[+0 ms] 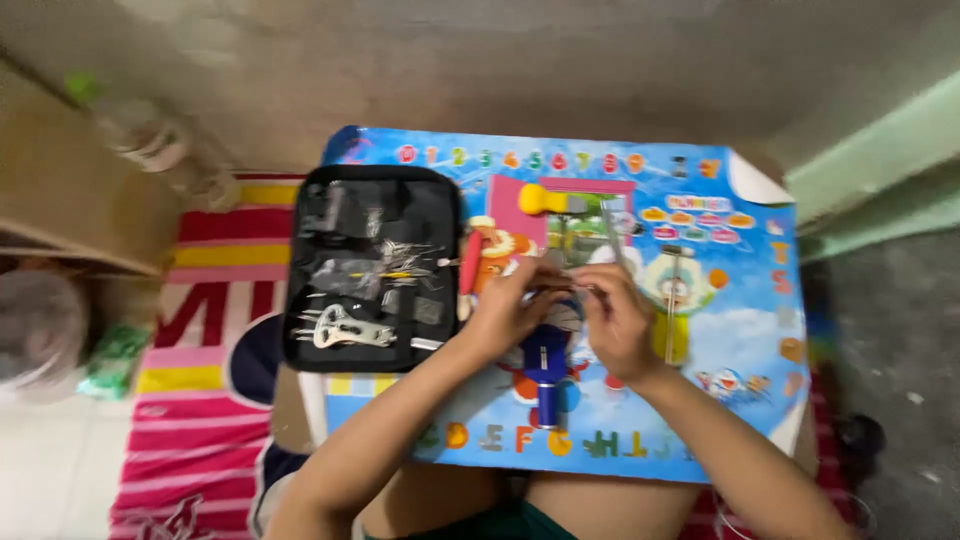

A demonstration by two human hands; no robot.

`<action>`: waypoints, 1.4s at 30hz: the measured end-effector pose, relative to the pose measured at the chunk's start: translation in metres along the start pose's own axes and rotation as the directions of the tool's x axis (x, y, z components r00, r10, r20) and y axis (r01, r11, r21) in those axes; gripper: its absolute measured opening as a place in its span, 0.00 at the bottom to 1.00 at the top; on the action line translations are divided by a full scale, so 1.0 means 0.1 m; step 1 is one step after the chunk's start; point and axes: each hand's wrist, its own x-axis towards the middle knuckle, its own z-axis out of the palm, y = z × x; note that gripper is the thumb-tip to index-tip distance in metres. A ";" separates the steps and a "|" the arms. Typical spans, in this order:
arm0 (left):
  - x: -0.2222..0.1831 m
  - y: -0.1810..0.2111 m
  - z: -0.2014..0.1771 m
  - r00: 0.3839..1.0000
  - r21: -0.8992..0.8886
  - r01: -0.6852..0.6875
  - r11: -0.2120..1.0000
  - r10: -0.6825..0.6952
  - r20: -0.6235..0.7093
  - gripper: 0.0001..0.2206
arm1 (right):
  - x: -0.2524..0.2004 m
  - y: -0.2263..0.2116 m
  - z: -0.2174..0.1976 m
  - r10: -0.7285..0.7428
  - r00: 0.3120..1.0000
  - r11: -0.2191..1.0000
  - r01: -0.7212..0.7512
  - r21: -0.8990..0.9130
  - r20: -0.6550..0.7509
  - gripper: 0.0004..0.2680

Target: Repairing a watch using a specialized tool kit on a small table while sitting on the floor.

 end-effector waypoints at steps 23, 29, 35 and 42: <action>0.13 -0.23 -0.26 0.909 0.780 -0.117 0.615 0.383 -0.166 0.09 | -0.12 0.15 -0.02 0.157 0.987 0.982 -0.151 0.115 -0.040 0.06; 0.16 0.19 -0.38 0.908 0.843 -0.106 0.527 0.398 -0.135 0.15 | -0.08 0.10 -0.04 0.116 0.993 0.990 -0.113 0.088 -0.029 0.06; 0.04 0.02 -0.22 0.983 0.195 -0.023 0.981 0.058 -0.174 0.07 | -0.11 0.11 -0.07 0.103 0.995 0.993 -0.102 0.059 -0.009 0.06; 0.05 0.28 -0.38 0.945 0.119 0.158 0.980 -0.185 0.268 0.07 | -0.14 0.15 -0.06 -0.008 0.997 0.996 0.001 0.087 0.082 0.05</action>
